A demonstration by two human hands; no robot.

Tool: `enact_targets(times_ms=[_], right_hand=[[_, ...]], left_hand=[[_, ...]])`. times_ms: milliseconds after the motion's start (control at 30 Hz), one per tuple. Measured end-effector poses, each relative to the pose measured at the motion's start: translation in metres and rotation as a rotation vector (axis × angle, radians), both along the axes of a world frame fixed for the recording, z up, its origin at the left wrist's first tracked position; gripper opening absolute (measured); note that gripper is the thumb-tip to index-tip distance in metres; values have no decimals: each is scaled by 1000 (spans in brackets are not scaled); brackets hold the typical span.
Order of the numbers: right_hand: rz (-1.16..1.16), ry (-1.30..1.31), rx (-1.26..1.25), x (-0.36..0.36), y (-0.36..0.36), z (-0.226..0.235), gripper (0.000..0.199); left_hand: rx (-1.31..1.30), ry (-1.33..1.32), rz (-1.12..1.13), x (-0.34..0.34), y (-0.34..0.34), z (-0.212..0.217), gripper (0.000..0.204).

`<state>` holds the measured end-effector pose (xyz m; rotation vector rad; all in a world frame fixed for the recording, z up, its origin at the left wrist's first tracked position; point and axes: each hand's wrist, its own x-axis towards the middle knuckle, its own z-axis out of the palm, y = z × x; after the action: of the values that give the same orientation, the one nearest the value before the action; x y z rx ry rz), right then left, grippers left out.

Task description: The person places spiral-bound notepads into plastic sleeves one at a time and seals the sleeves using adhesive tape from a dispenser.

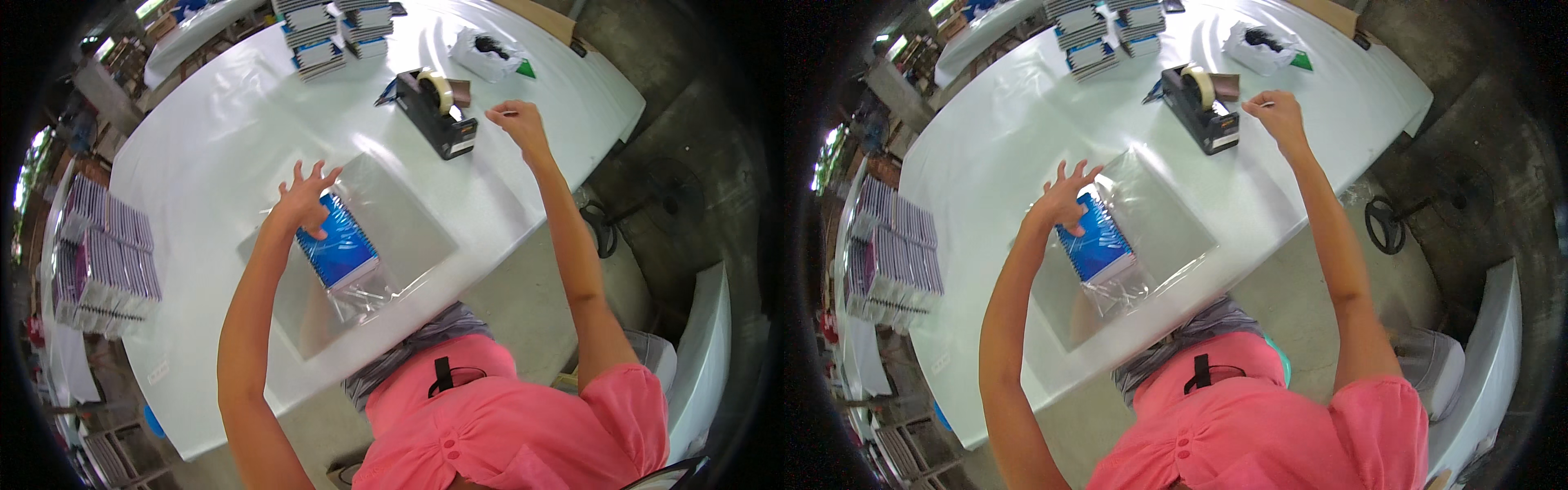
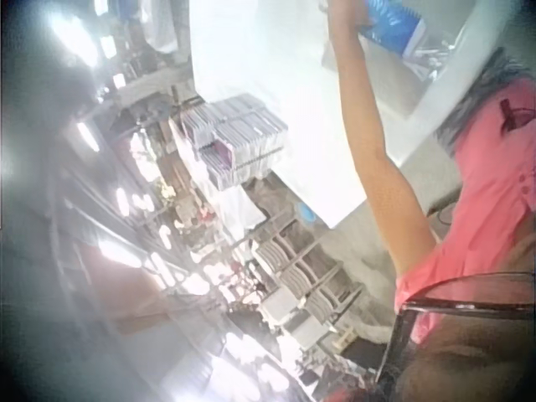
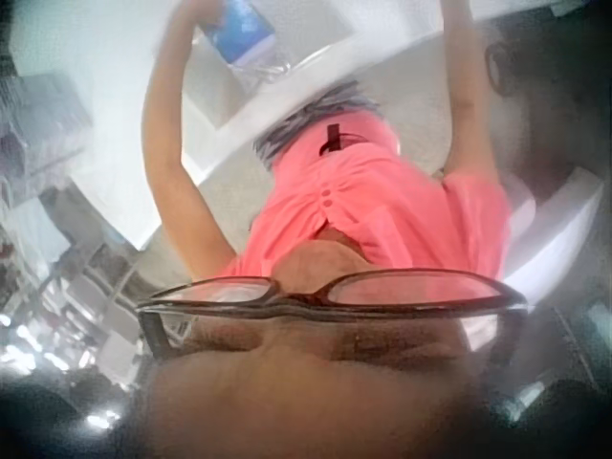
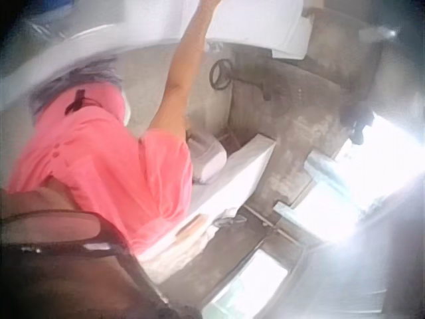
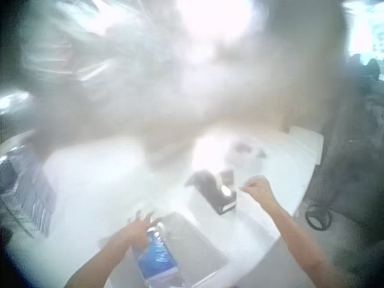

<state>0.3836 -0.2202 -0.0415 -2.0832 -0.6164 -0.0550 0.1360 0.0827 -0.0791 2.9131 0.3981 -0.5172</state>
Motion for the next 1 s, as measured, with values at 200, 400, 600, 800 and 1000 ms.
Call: enact_targets(times_ms=[200, 400, 600, 800, 1000], right_hand=[[103, 665, -63, 50, 23, -9, 34], [122, 963, 145, 58, 30, -31, 28], [108, 964, 747, 13, 13, -71, 32], [-78, 401, 140, -1, 6, -73, 30], [77, -239, -377, -35, 26, -23, 18]], left_hand=[[-34, 63, 67, 0, -3, 6, 133], [-64, 39, 49, 1, -1, 3, 126], [-109, -8, 56, -6, 4, 0, 124], [-148, -34, 62, -11, 12, -3, 127], [-206, -71, 54, -3, 9, -8, 131]])
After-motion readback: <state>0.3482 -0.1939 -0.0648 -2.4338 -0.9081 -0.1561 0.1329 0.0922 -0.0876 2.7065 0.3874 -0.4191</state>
